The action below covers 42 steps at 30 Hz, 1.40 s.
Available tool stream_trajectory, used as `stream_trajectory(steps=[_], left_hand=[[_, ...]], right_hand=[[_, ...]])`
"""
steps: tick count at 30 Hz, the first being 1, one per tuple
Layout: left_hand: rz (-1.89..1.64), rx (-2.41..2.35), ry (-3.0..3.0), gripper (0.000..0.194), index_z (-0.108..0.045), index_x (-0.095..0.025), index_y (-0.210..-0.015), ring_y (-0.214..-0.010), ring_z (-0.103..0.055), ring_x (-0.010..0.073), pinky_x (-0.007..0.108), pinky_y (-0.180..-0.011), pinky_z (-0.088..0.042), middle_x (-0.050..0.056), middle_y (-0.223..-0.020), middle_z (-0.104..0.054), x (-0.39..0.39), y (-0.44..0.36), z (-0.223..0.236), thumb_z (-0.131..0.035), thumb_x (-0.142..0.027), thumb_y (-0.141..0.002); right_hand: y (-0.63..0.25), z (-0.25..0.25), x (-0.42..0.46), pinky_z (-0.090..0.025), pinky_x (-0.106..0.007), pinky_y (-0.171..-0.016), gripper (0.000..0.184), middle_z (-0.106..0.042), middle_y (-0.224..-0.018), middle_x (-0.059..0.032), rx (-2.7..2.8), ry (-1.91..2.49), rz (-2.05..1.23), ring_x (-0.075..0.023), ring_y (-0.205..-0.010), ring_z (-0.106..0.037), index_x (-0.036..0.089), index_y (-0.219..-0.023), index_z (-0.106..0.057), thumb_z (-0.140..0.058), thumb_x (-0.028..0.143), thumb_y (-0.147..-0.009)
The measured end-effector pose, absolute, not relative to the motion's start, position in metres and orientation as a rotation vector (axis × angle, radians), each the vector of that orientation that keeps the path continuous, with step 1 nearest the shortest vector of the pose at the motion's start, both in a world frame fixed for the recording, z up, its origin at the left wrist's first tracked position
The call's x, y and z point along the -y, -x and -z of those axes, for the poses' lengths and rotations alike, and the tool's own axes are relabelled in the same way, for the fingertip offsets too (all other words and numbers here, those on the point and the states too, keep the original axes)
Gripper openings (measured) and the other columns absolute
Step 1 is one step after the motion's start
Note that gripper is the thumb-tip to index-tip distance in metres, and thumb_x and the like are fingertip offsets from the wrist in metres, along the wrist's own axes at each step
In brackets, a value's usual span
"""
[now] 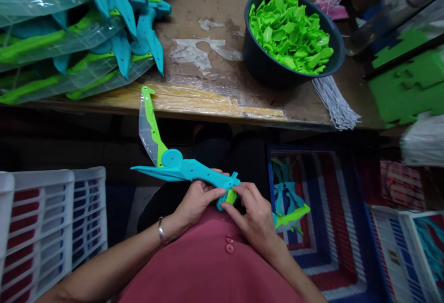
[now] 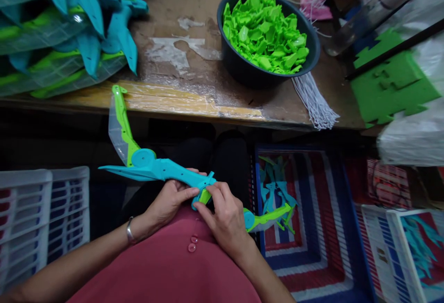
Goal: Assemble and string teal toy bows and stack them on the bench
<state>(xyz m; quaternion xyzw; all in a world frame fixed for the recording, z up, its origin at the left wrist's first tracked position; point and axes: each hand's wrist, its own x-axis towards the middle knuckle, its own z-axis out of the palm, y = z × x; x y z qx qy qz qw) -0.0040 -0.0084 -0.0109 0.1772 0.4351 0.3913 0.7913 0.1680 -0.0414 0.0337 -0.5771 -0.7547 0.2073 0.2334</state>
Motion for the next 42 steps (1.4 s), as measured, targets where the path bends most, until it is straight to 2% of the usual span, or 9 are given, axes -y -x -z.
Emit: stream_trajectory(steps=[7, 11, 14, 19, 22, 26, 28, 32, 42], left_hand=[[-0.835, -0.925, -0.355, 0.071, -0.058, -0.021, -0.134, -0.120, -0.067, 0.0317, 0.049, -0.109, -0.048, 0.013, -0.125, -0.073, 0.009, 0.004, 0.011, -0.089, -0.023, -0.070], [-0.845, -0.917, -0.330, 0.070, -0.058, -0.021, -0.132, -0.121, -0.066, 0.0305, 0.046, -0.108, -0.048, 0.012, -0.127, -0.072, 0.011, 0.003, 0.011, -0.089, -0.022, -0.070], [-0.823, -0.927, -0.342, 0.058, -0.064, -0.020, -0.118, -0.117, -0.067, 0.0296, 0.043, -0.104, -0.050, 0.010, -0.120, -0.074, 0.012, 0.002, 0.012, -0.091, -0.022, -0.067], [-0.638, -0.870, -0.607, 0.025, -0.071, -0.016, -0.090, -0.088, -0.067, 0.0239, 0.035, -0.082, -0.052, 0.007, -0.092, -0.074, 0.010, 0.005, 0.010, -0.085, -0.028, -0.073], [-0.616, -0.909, -0.693, 0.020, -0.072, -0.017, -0.090, -0.082, -0.067, 0.0236, 0.035, -0.078, -0.053, 0.005, -0.087, -0.073, 0.010, 0.004, 0.009, -0.081, -0.028, -0.076], [-0.664, -0.951, -0.679, 0.027, -0.070, -0.017, -0.096, -0.096, -0.071, 0.0290, 0.042, -0.089, -0.055, 0.009, -0.097, -0.075, 0.013, 0.001, 0.008, -0.082, -0.027, -0.075], [-0.652, -0.958, -0.658, 0.030, -0.069, -0.016, -0.099, -0.103, -0.071, 0.0311, 0.046, -0.095, -0.055, 0.011, -0.104, -0.076, 0.015, 0.000, 0.009, -0.083, -0.027, -0.074], [-0.635, -0.976, -0.635, 0.040, -0.067, -0.018, -0.106, -0.108, -0.070, 0.0317, 0.050, -0.100, -0.053, 0.013, -0.112, -0.075, 0.018, 0.000, 0.011, -0.085, -0.023, -0.071], [-0.646, -1.145, -0.718, 0.039, -0.062, -0.018, -0.088, -0.086, -0.070, 0.0281, 0.040, -0.079, -0.057, 0.006, -0.083, -0.072, 0.023, -0.003, 0.032, -0.089, -0.035, -0.066]], right_hand=[[-0.167, -0.030, 0.041, -0.060, -0.034, -0.068, 0.026, -0.064, -0.102, -0.0105, 2.119, 1.577, -0.477, -0.0232, -0.085, -0.070, 0.019, -0.112, -0.061, -0.063, 0.041, -0.100], [-0.169, -0.019, 0.041, -0.060, -0.036, -0.070, 0.028, -0.064, -0.100, -0.0103, 2.121, 1.525, -0.435, -0.0237, -0.086, -0.069, 0.019, -0.111, -0.061, -0.066, 0.044, -0.097], [-0.169, -0.012, 0.041, -0.060, -0.037, -0.072, 0.030, -0.062, -0.102, -0.0110, 2.085, 1.499, -0.418, -0.0244, -0.090, -0.066, 0.019, -0.112, -0.061, -0.069, 0.043, -0.095], [-0.174, -0.013, 0.036, -0.057, -0.048, -0.085, 0.032, -0.062, -0.110, -0.0141, 2.151, 1.454, -0.378, -0.0316, -0.106, -0.062, 0.020, -0.106, -0.062, -0.076, 0.044, -0.090], [-0.182, -0.019, 0.029, -0.056, -0.047, -0.090, 0.035, -0.061, -0.116, -0.0130, 2.121, 1.441, -0.612, -0.0319, -0.112, -0.062, 0.022, -0.105, -0.063, -0.079, 0.047, -0.086], [-0.194, -0.020, 0.019, -0.054, -0.041, -0.094, 0.049, -0.059, -0.131, -0.0119, 1.811, 1.596, -1.074, -0.0274, -0.117, -0.062, 0.023, -0.128, -0.058, -0.078, 0.040, -0.086], [-0.198, -0.017, 0.014, -0.053, -0.039, -0.092, 0.048, -0.065, -0.123, -0.0095, 1.703, 1.666, -1.279, -0.0249, -0.109, -0.065, 0.022, -0.130, -0.058, -0.074, 0.036, -0.087], [-0.199, -0.010, 0.008, -0.050, -0.032, -0.078, 0.032, -0.068, -0.097, -0.0021, 1.572, 1.696, -1.571, -0.0188, -0.085, -0.061, 0.019, -0.112, -0.063, -0.072, 0.034, -0.085], [-0.189, -0.004, -0.009, -0.038, -0.026, -0.068, 0.024, -0.056, -0.081, 0.0036, 1.607, 1.656, -1.593, -0.0144, -0.075, -0.050, 0.019, -0.091, -0.057, -0.073, 0.029, -0.076]])
